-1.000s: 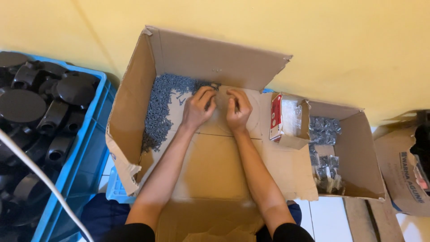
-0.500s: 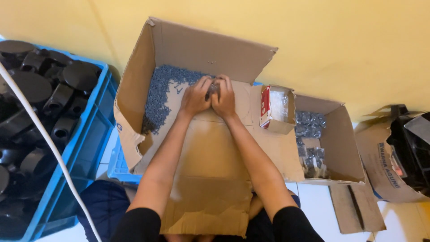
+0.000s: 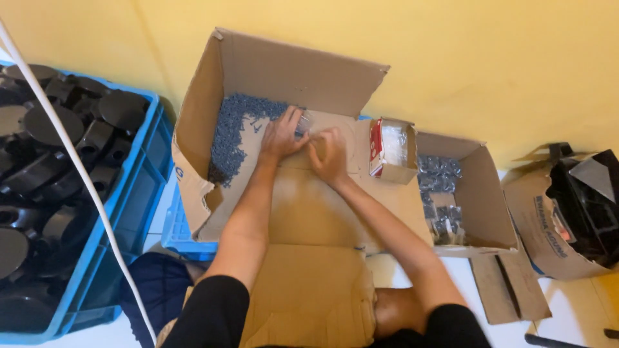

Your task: The person picks up a small plastic bag and fills it with small blue and silver hardware components by hand from a cardboard box.

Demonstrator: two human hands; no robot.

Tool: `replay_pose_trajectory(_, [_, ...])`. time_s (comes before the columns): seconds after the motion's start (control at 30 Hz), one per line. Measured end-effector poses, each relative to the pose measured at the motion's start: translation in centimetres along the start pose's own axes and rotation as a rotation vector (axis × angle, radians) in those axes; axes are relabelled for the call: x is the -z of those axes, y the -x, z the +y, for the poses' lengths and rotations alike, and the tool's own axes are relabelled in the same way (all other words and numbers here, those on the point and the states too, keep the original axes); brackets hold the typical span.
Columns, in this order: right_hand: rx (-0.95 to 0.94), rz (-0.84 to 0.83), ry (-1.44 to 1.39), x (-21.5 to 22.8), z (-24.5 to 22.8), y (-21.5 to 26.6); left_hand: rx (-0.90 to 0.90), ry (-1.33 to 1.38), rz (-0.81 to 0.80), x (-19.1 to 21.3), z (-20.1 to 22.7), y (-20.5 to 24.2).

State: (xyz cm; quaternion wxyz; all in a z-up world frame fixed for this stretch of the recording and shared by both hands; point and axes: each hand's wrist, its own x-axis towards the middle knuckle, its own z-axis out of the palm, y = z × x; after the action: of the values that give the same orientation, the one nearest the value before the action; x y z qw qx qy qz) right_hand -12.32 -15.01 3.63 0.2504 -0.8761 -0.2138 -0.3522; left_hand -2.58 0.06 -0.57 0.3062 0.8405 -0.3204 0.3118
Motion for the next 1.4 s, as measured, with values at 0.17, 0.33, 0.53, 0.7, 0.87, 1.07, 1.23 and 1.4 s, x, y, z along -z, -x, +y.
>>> replay_pose_trajectory(0.17, [-0.354,-0.042,-0.229,9.2,-4.9,2.4,0.027,-0.004,-0.042,-0.1,-0.3,0.3])
replay_pose_trajectory(0.33, [-0.973,-0.431,-0.492,19.1,-11.1,9.6,0.055,0.105,-0.07,-0.1,-0.4,0.6])
replay_pose_trajectory(0.53, [-1.577,-0.585,-0.746,22.9,-20.1,11.6,0.112,0.063,-0.121,0.6,0.3,0.2])
replay_pose_trajectory(0.7, [-1.635,-0.502,-0.788,20.7,-18.7,11.7,0.123,0.062,-0.143,-0.2,-0.2,0.2])
replay_pose_trajectory(0.87, [-1.704,-0.474,-0.719,21.6,-17.8,9.5,0.14,0.047,-0.099,-0.2,-0.2,0.4])
replay_pose_trajectory(1.07, [-1.881,-0.454,-0.92,20.6,-7.2,18.2,0.123,0.066,-0.063,0.7,0.3,0.2])
replay_pose_trajectory(1.23, [-1.946,-0.272,-1.146,19.7,-8.6,18.4,0.12,0.034,-0.041,1.0,0.4,0.0])
replay_pose_trajectory(1.4, [-2.078,0.068,-1.367,20.1,-11.2,18.4,0.161,0.028,-0.122,1.9,1.3,0.0])
